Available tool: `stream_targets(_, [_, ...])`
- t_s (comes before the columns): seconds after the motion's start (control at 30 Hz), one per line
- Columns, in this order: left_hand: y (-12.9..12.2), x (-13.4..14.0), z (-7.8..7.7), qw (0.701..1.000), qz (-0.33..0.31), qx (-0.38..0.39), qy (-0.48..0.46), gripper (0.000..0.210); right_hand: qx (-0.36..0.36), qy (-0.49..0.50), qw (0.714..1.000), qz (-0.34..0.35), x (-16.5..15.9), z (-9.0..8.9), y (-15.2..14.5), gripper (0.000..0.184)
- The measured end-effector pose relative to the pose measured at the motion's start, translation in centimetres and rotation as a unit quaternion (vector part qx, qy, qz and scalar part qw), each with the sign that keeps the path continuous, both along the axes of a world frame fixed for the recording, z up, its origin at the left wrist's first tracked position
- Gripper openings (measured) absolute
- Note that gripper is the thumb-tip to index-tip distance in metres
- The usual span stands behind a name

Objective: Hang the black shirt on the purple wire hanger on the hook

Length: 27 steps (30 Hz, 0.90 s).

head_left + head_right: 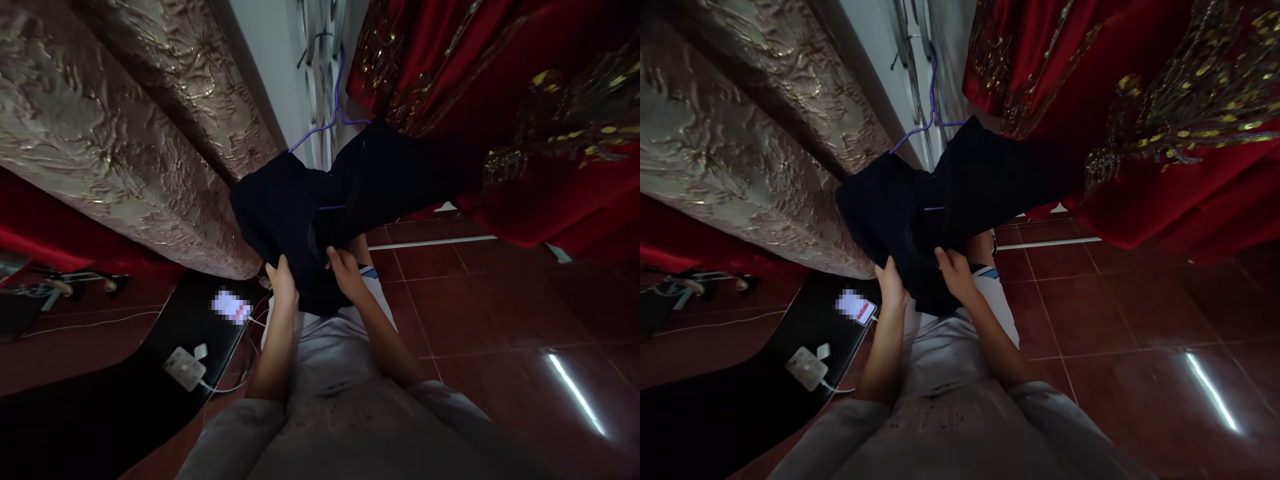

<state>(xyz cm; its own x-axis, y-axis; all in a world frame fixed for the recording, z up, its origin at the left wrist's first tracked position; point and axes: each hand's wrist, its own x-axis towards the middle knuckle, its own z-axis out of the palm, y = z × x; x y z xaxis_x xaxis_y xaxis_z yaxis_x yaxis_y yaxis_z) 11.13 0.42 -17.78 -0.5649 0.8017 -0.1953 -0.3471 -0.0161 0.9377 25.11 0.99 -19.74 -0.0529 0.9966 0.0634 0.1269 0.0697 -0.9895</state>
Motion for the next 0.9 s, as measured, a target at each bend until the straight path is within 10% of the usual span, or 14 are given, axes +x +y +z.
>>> stream_targets(0.27, [0.1, -0.2, -2.1, 0.988, 0.000, 0.039, 0.153, 0.040, -0.041, -0.041, 0.998, 0.011, 0.9, 0.5, 0.9, 0.051])
stream_targets(0.43, [0.9, -1.6, -3.3, 0.895, 0.125, 0.180, 0.389, 0.072, -0.086, 0.042, 0.993, -0.074, 1.2, -1.9, 1.7, 0.041])
stream_targets(0.63, [0.6, 1.3, -5.1, 0.851, -0.150, 0.195, 0.464, 0.022, -0.051, 0.019, 0.996, -0.065, 0.8, -2.5, 1.6, 0.033])
stream_targets(0.9, [1.9, 2.5, -5.1, 0.855, -0.213, 0.190, 0.432, 0.020, -0.038, 0.005, 0.997, -0.062, 1.1, -2.2, 1.5, 0.043])
